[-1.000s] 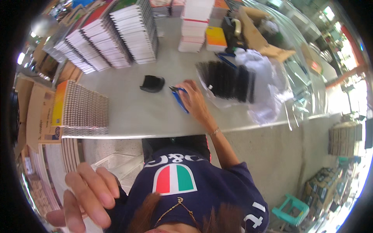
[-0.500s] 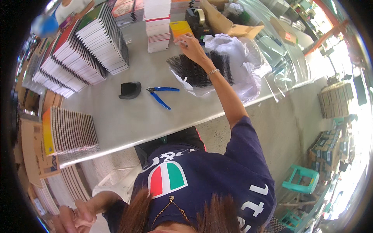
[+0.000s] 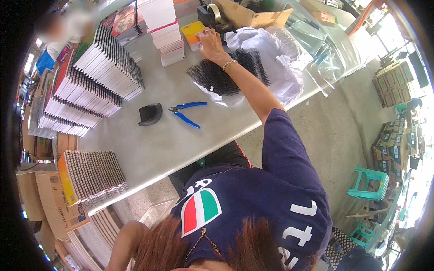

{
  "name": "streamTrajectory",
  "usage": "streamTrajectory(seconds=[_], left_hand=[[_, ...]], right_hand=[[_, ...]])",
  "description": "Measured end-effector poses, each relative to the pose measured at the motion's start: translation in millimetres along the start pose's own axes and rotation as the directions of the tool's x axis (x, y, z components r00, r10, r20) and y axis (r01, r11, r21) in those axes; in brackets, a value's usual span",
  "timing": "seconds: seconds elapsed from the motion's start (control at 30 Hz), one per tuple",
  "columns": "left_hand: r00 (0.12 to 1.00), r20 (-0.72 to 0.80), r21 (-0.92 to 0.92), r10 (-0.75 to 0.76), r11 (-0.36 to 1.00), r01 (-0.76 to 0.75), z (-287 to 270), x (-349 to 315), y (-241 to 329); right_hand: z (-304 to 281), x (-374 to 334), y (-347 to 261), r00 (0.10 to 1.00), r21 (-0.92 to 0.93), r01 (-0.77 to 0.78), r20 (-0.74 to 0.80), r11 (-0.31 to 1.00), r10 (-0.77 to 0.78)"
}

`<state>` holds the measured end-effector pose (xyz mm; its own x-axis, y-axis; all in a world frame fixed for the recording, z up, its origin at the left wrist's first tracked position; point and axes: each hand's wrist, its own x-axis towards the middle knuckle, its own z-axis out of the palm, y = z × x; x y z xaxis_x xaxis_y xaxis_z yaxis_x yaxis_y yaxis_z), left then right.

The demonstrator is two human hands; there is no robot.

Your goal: The person repeatedly picks up a spiral notebook and a metal coil, inserts the coil into the notebook's holes, and uses pliers to secure it. The finished notebooks are stacked on the table. The person handles notebooks, coils, and pliers throughout the task.

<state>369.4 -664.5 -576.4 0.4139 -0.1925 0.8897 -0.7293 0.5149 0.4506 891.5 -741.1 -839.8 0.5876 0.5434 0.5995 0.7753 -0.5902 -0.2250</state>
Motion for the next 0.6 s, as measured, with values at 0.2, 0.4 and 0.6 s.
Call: streamTrajectory(seconds=[0.2, 0.4, 0.6], left_hand=[[0.981, -0.009, 0.194, 0.196, 0.962, -0.190, 6.6, 0.6, -48.8], [0.859, 0.075, 0.477, 0.506, 0.739, -0.476, 14.0, -31.4, -99.3], [0.697, 0.271, 0.647, 0.663, 0.411, -0.642, 10.6, -56.6, -153.9]], right_hand=[[2.5, 10.4, 13.3, 0.994, 0.043, 0.112, -0.004, 0.993, -0.112], [-3.6, 10.3, 7.9, 0.983, -0.076, 0.181, 0.027, 0.980, -0.180], [-44.0, -4.6, 12.5, 0.995, -0.017, 0.100, -0.003, 0.995, -0.100]])
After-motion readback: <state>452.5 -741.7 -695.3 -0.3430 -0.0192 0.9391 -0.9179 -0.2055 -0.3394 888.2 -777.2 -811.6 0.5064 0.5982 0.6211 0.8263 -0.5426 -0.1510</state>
